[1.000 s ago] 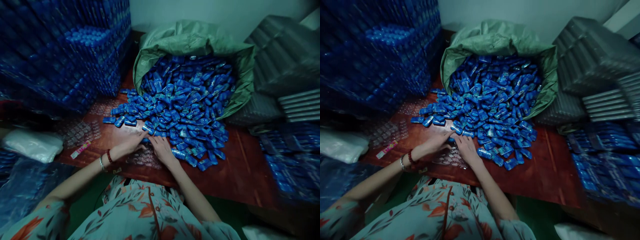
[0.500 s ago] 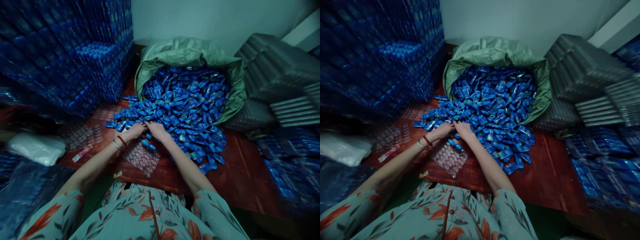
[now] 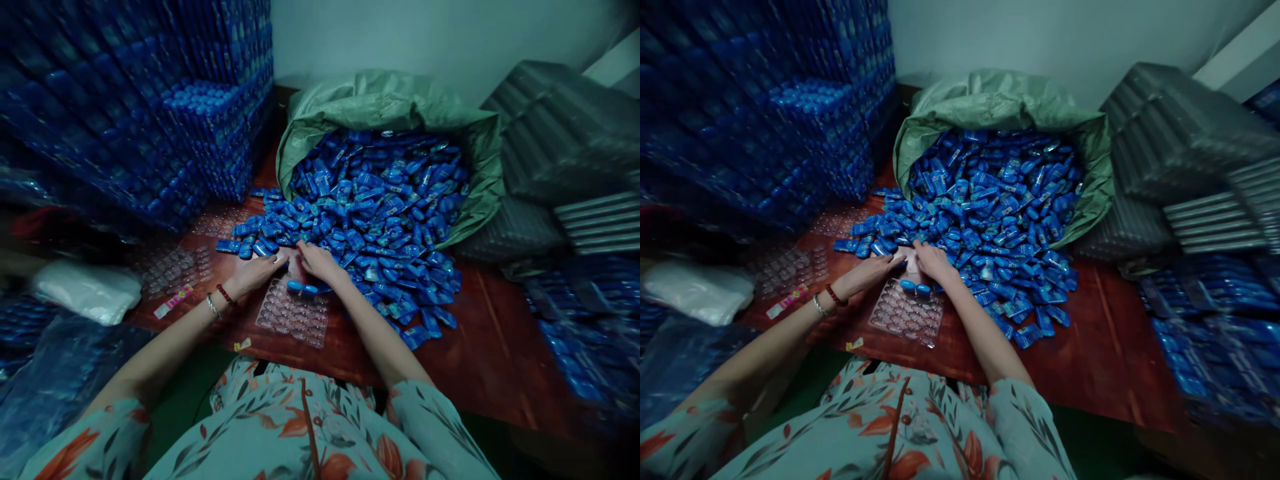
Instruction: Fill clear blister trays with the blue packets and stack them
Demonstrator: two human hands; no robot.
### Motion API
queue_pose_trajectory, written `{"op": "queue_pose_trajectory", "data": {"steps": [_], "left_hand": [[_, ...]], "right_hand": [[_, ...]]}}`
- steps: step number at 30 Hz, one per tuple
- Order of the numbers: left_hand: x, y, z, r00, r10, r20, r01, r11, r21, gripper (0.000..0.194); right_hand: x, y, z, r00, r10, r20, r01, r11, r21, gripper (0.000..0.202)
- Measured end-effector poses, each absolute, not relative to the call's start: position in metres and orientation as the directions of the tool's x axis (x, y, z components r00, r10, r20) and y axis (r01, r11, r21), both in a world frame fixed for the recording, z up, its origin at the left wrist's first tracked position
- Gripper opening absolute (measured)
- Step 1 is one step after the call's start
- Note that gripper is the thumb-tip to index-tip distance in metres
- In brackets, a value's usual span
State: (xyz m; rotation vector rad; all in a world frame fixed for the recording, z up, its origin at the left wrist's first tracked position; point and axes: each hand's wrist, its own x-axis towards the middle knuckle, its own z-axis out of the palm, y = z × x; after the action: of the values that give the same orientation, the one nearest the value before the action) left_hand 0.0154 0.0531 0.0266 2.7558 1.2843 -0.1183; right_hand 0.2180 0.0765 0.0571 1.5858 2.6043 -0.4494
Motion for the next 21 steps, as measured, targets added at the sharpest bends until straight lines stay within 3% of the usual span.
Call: {"op": "queue_pose_trajectory", "data": {"steps": [2, 4, 6, 8, 10, 12, 16, 21], "left_hand": [[0.007, 0.048, 0.029, 0.594, 0.8, -0.08, 0.799, -0.576, 0.172, 0.053], [-0.003, 0.037, 0.031, 0.526, 0.851, -0.009, 0.792, -0.486, 0.369, 0.049], [-0.01, 0.018, 0.029, 0.43, 0.9, 0.077, 0.702, -0.387, 0.598, 0.042], [-0.01, -0.005, 0.025, 0.262, 0.956, 0.133, 0.579, -0.265, 0.771, 0.036], [-0.002, -0.028, 0.021, 0.101, 0.983, 0.151, 0.481, -0.181, 0.858, 0.028], [0.012, -0.044, 0.017, 0.064, 0.983, 0.171, 0.453, -0.181, 0.873, 0.02], [0.039, -0.047, 0.012, 0.127, 0.974, 0.189, 0.493, -0.228, 0.839, 0.011], [0.047, -0.032, 0.004, 0.249, 0.934, 0.255, 0.428, -0.342, 0.836, 0.015]], "right_hand": [[0.237, 0.064, 0.06, -0.423, 0.904, -0.055, 0.839, 0.368, -0.4, 0.036], [0.262, 0.043, 0.06, -0.293, 0.953, 0.082, 0.704, 0.273, -0.655, 0.033], [0.286, 0.014, 0.055, -0.173, 0.981, 0.091, 0.546, 0.173, -0.82, 0.032], [0.299, -0.018, 0.046, -0.144, 0.989, 0.008, 0.442, 0.072, -0.894, 0.032], [0.297, -0.046, 0.036, -0.127, 0.99, -0.057, 0.375, -0.006, -0.927, 0.03], [0.284, -0.063, 0.027, -0.08, 0.996, -0.038, 0.347, -0.007, -0.938, 0.024], [0.254, -0.068, 0.016, -0.019, 0.981, 0.195, 0.45, 0.182, -0.874, 0.017], [0.251, -0.061, 0.012, -0.134, 0.932, 0.337, 0.554, 0.353, -0.754, 0.026]]}}
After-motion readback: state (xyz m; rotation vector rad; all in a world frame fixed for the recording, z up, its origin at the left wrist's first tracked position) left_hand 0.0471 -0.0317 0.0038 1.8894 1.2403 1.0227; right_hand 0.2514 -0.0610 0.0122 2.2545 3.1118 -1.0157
